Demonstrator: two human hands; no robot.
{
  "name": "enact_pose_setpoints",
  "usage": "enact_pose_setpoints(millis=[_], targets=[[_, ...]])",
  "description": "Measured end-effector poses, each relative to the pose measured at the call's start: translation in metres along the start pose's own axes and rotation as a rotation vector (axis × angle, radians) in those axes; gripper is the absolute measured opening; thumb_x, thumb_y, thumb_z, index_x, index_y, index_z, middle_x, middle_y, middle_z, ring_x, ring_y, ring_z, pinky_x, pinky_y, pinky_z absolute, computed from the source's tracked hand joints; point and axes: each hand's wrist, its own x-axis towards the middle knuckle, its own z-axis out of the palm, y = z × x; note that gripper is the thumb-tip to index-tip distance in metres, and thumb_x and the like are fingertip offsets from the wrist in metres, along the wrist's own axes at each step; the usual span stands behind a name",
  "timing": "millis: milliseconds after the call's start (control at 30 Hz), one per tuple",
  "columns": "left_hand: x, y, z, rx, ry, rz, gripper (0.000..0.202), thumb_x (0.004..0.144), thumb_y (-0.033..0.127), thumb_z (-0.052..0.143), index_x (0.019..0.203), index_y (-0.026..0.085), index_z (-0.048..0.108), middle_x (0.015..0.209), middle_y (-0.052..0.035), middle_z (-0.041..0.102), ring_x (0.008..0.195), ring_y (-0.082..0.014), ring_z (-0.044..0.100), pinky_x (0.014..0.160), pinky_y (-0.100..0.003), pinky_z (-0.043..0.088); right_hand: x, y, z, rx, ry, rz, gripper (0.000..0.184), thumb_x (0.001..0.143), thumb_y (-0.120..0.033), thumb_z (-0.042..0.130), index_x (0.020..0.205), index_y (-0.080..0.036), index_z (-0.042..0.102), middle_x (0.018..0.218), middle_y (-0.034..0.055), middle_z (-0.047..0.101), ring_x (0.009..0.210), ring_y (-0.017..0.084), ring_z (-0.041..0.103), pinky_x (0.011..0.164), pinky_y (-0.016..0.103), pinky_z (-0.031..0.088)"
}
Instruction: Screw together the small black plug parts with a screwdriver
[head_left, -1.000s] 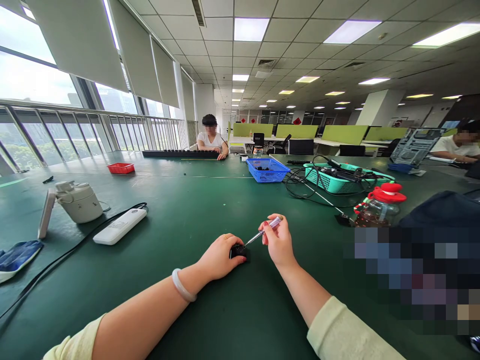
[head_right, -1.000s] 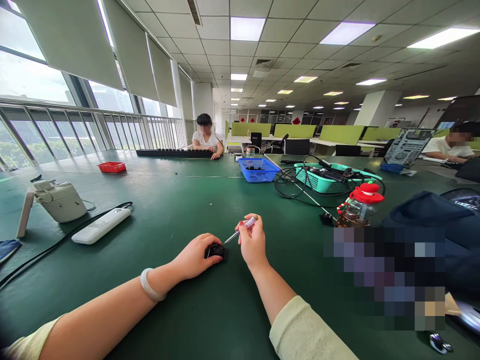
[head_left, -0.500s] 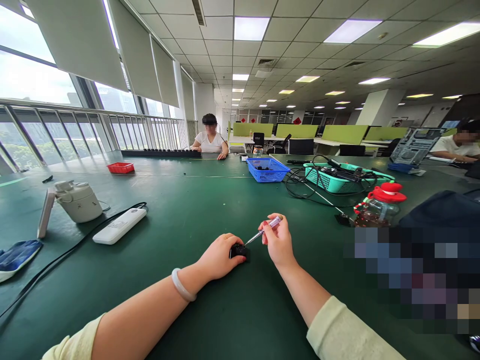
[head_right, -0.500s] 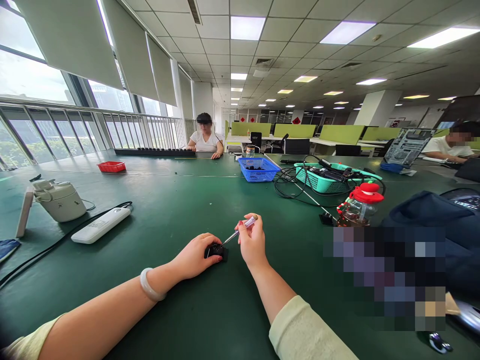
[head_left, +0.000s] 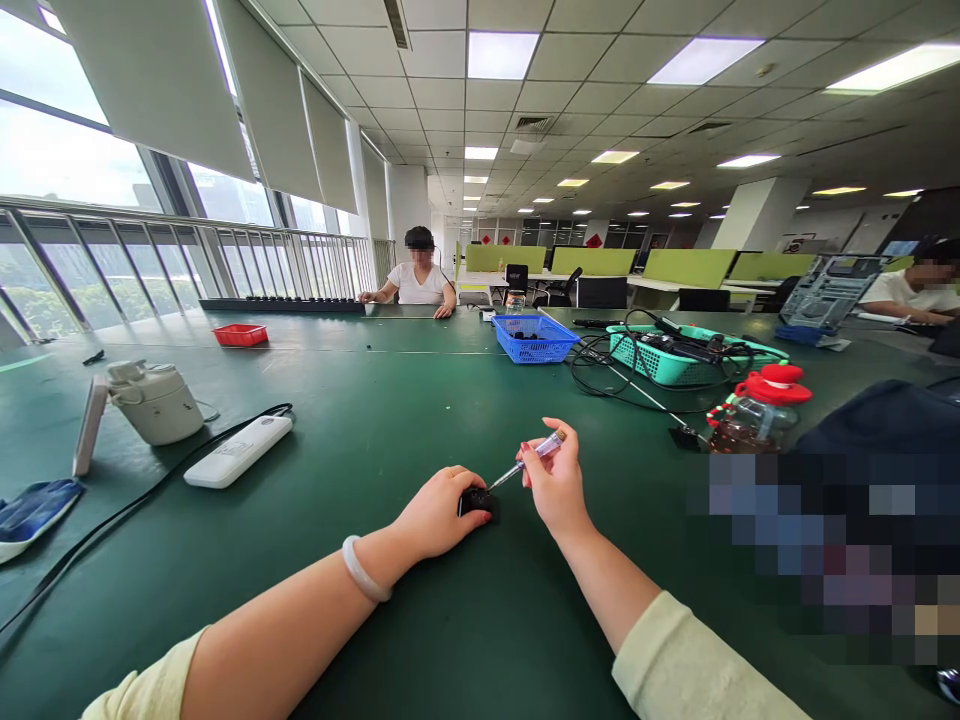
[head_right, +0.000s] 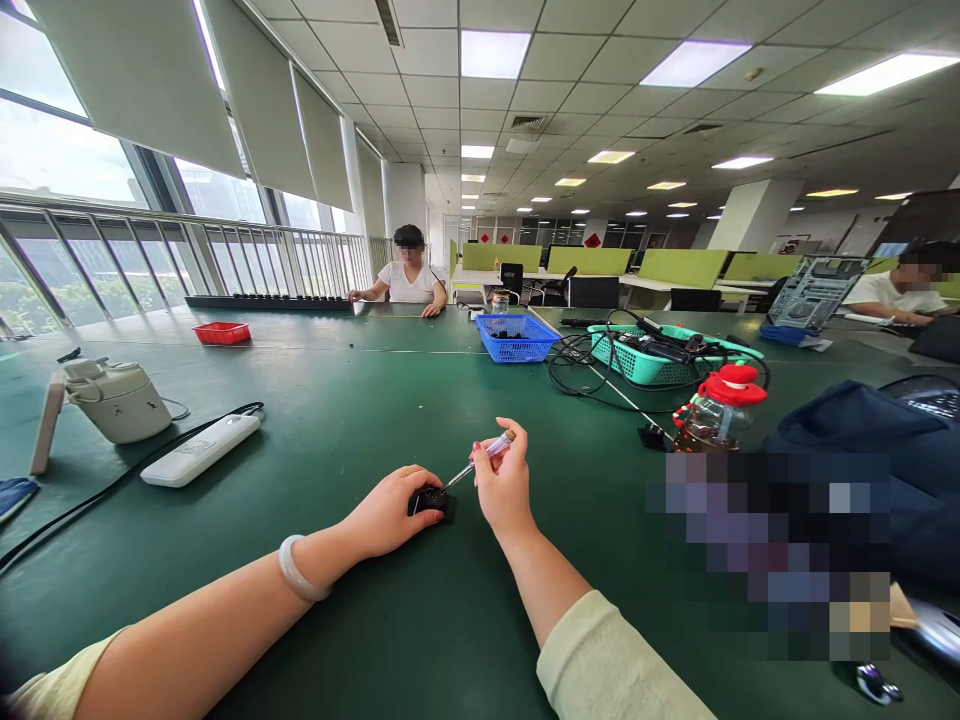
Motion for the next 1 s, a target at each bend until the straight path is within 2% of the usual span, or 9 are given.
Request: enact_pose_setpoints(millis=[367,733,1000], targets=[[0.0005,0.0012,-0.0006,0.002,-0.026,-0.014,0.029,0.077,0.031,0.07,0.105,0.022,0.065,0.108,-0.0057,0.067,0.104,-0.0241,0.06,0.097,-0.04,0.048,0.0019,-0.0032,-0.001,-0.043,-0.022,-0.009,0.043,0.08,-0.04,0.065,0.114,-0.024,0.044,0.073,-0.0039,0.062,0.046,0.011,0.052,0.045,0.025,0.045],[0.0003,-0.0021,0.0005,0.047,0.009,-0.026,0.033,0.075,0.035,0.073,0.104,0.022,0.067,0.109,-0.0062,0.068,0.109,-0.0259,0.059,0.099,-0.041,0.047,0.0023,-0.0026,-0.0014,-0.045,-0.006,0.014,0.046,0.078,-0.043,0.067,0.114,-0.024,0.046,0.073,-0.0022,0.065,0.052,0.014,0.058,0.05,0.026,0.046],[0.0011,-0.0024,-0.0011,0.091,0.002,-0.033,0.032,0.074,0.039,0.075,0.101,0.022,0.07,0.109,-0.0061,0.07,0.111,-0.0275,0.057,0.099,-0.042,0.046,0.0028,-0.003,-0.0019,-0.042,0.019,0.049,0.048,0.077,-0.048,0.069,0.112,-0.023,0.046,0.068,-0.0033,0.064,0.046,0.013,0.054,0.047,0.026,0.045]])
